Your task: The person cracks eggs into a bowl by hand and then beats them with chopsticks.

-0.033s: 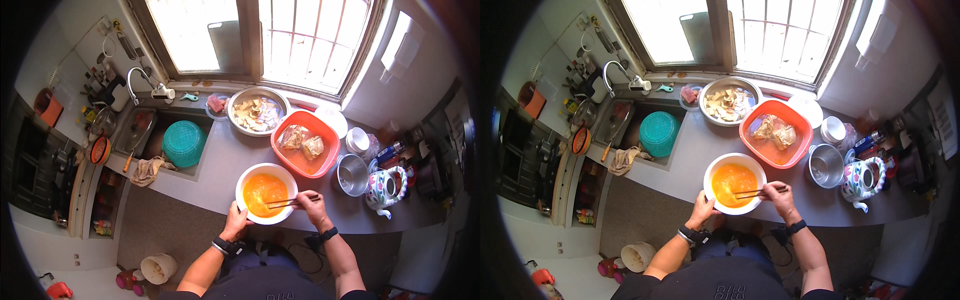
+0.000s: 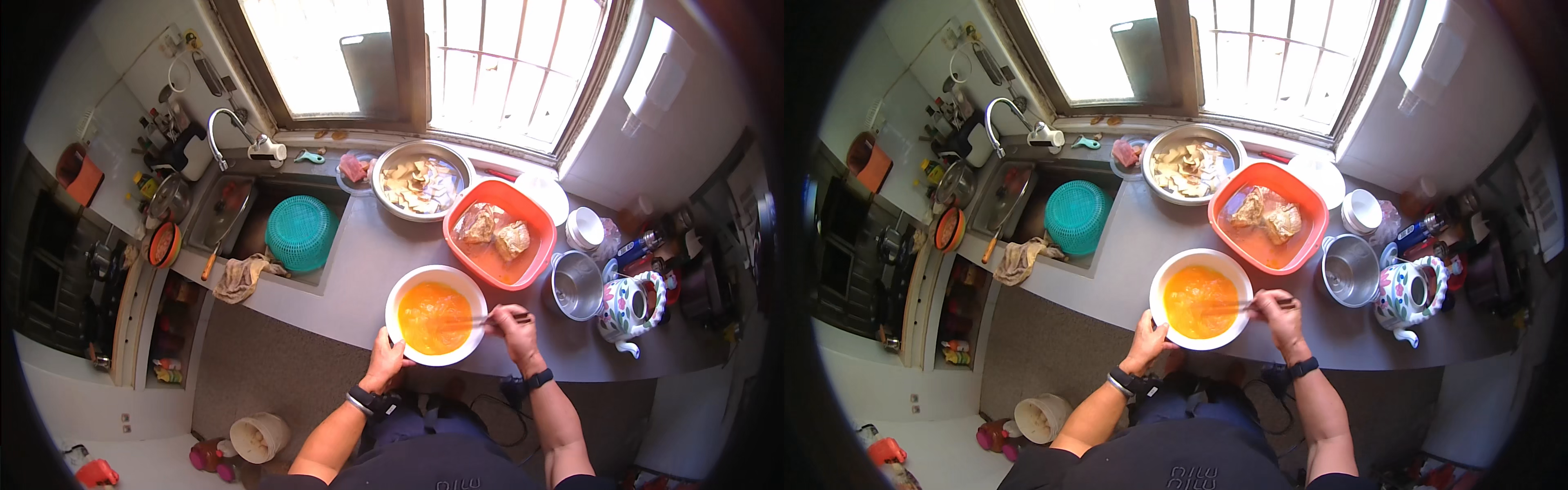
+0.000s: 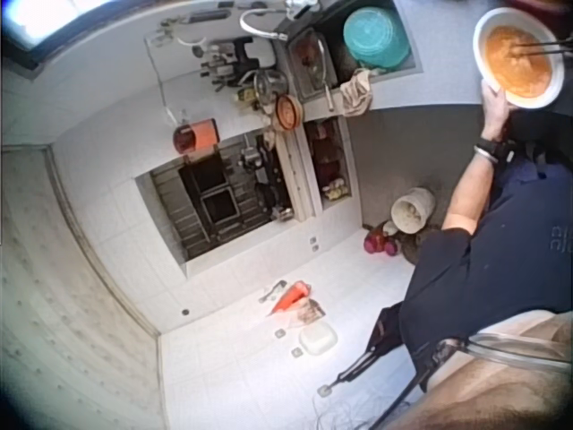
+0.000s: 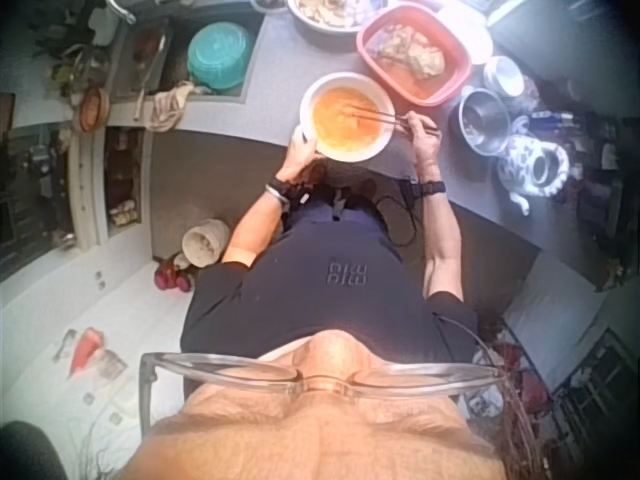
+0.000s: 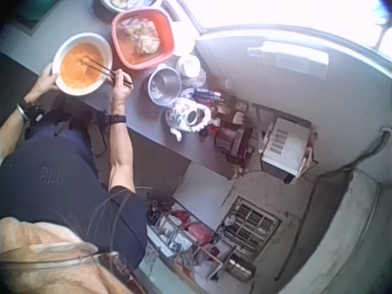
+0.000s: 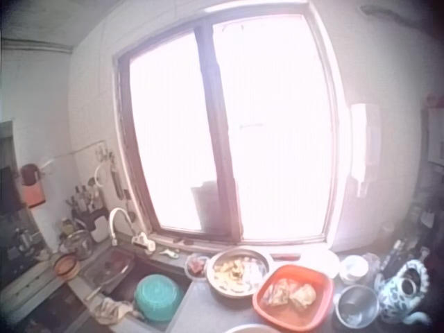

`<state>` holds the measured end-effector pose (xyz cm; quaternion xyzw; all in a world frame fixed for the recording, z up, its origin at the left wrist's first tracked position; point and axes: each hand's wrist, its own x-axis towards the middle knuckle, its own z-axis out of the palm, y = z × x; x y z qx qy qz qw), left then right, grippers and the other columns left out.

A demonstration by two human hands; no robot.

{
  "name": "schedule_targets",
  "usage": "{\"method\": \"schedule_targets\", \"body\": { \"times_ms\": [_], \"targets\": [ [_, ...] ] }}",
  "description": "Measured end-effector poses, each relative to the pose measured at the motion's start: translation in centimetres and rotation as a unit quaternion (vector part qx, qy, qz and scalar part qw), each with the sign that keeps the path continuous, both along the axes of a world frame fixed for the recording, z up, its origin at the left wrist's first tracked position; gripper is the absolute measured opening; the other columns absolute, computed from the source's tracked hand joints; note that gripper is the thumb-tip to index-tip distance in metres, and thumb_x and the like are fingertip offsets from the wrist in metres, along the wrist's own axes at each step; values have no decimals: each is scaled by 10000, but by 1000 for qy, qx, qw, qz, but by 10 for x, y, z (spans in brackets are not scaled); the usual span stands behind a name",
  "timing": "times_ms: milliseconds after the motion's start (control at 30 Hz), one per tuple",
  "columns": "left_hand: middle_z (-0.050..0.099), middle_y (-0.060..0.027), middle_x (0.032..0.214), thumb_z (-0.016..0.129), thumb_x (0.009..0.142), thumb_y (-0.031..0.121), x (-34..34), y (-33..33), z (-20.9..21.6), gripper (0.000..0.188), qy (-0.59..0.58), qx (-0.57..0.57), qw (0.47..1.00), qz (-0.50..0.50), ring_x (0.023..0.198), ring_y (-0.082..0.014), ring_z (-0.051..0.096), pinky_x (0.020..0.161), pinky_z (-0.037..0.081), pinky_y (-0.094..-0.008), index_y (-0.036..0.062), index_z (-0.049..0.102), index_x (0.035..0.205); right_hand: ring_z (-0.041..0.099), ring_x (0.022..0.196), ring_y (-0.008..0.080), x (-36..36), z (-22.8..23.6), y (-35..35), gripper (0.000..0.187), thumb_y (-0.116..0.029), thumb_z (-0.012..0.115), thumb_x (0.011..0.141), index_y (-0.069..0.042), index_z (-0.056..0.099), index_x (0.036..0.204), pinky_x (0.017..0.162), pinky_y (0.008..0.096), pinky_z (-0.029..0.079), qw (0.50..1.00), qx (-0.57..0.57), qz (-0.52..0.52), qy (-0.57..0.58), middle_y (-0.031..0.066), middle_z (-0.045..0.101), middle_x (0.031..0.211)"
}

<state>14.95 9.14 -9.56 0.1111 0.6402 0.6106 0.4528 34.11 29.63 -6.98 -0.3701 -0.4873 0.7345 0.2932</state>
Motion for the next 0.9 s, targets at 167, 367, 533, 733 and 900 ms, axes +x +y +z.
{"method": "schedule_targets", "body": {
  "times_ms": [167,367,533,733,900],
  "targets": [
    [553,-164,1156,471,962,87,-1,1,-3,312,16,-13,1000,-14,907,-256,673,630,616,-347,-18,379,1241,695,741,201,-1,1,-7,131,-119,655,918,9,674,937,692,342,613,997,-39,64,-15,123,696,859],
    [549,-160,1162,474,961,88,-2,0,0,314,8,-17,1000,-9,918,-252,669,625,615,-342,-9,382,1245,692,741,202,-1,5,-8,97,-91,646,914,4,670,909,682,345,614,996,-51,64,-19,121,692,851],
    [539,-160,1171,467,960,77,-1,-1,-3,311,13,-19,1000,-22,925,-258,665,621,617,-340,-10,379,1246,688,728,188,6,1,-6,145,-140,664,915,4,675,910,705,313,607,996,-53,65,-32,110,695,844],
    [535,-165,1171,460,960,68,-3,-1,-9,299,13,-10,1000,-20,920,-265,667,623,624,-347,-15,377,1235,692,735,183,11,10,-6,152,-140,641,928,6,678,909,698,305,599,997,-21,72,-25,116,700,841],
    [533,-173,1166,456,960,65,-3,2,-9,287,17,-13,999,-26,912,-276,671,618,627,-358,-21,377,1221,687,696,177,16,11,5,154,-126,641,928,20,668,889,673,303,602,999,10,34,-34,106,703,818]
  ]
}}
